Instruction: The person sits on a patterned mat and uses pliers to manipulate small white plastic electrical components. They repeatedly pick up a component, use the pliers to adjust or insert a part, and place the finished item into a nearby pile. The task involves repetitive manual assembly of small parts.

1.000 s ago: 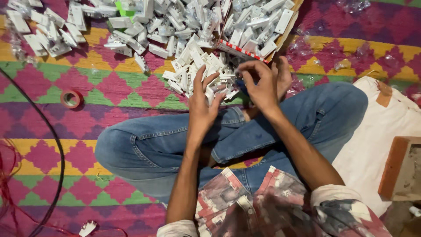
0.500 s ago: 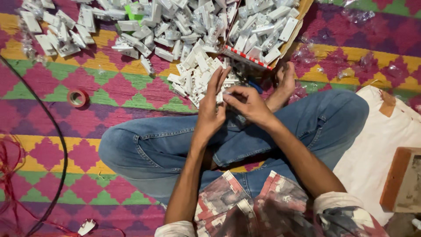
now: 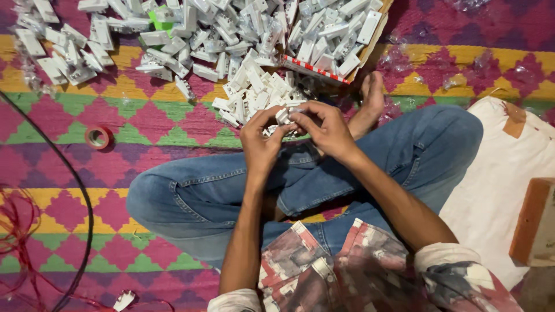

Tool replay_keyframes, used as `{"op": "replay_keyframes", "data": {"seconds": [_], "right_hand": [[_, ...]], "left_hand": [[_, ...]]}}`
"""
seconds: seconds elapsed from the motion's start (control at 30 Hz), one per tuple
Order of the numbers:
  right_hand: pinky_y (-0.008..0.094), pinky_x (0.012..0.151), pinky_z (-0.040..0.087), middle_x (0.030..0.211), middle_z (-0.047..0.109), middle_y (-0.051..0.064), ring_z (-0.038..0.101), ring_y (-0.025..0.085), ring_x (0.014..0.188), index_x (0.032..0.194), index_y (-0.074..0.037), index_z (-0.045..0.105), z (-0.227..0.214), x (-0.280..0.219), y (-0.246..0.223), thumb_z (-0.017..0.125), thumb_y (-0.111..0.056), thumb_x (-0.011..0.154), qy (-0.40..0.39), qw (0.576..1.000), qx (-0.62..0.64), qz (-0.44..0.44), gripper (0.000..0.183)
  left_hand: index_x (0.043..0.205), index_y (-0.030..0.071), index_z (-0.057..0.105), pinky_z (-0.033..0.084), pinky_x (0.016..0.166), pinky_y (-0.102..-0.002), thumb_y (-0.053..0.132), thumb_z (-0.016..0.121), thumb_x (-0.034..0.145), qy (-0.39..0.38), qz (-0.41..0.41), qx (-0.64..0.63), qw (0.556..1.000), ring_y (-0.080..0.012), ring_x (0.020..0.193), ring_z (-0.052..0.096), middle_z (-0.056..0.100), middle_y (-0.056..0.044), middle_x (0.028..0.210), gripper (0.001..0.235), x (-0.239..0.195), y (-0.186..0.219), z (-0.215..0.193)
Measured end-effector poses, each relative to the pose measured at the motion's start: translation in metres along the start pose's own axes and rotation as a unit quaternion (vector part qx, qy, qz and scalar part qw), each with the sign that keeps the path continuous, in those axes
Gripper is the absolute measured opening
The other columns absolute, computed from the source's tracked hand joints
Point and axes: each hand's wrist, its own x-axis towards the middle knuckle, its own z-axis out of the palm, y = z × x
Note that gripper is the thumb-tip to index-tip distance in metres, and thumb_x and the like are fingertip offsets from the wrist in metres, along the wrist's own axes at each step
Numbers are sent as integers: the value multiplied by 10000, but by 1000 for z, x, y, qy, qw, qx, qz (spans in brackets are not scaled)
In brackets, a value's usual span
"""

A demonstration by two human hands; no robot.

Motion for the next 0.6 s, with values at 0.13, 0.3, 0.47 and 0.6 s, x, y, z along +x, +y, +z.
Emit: {"op": "replay_keyframes", "data": {"seconds": [0.13, 0.3, 0.47, 0.6], "right_hand": [[211, 658, 486, 849, 656, -15, 593, 48, 748, 1091, -18, 685, -4, 1, 8, 634, -182, 1046, -25, 985, 130, 111, 178], [216, 699, 505, 849, 633, -21, 595, 58, 764, 1081, -5, 670, -11, 2, 16, 641, -193, 1047, -36, 976, 183, 113, 193], [222, 696, 513, 846, 651, -16, 619, 70, 759, 1092, -22, 668, -12, 4, 15, 631, -197, 1031, -44, 945, 279, 165, 189], [208, 705, 509, 866, 660, -33, 603, 43, 776, 1142, -15, 700, -10, 3, 10, 648, -202, 1026, -42, 978, 167, 118, 227]], "left_hand": [[1199, -41, 698, 557, 826, -278, -51, 788, 883, -46, -106, -172, 978, -135, 935, 672, 725, -93, 1045, 330, 1, -18, 3], [1350, -38, 601, 540, 917, -277, 18, 666, 1002, -75, -145, -315, 935, -143, 1066, 676, 705, -107, 1182, 358, 1, -20, 3], [1406, -58, 551, 533, 955, -316, 131, 488, 1088, -84, -203, -372, 902, -206, 1053, 695, 710, -151, 1200, 376, 7, -8, -4], [1394, -35, 523, 545, 980, -342, 202, 466, 1068, -63, -213, -438, 871, -207, 1052, 693, 705, -130, 1164, 407, 11, -3, -5]]}}
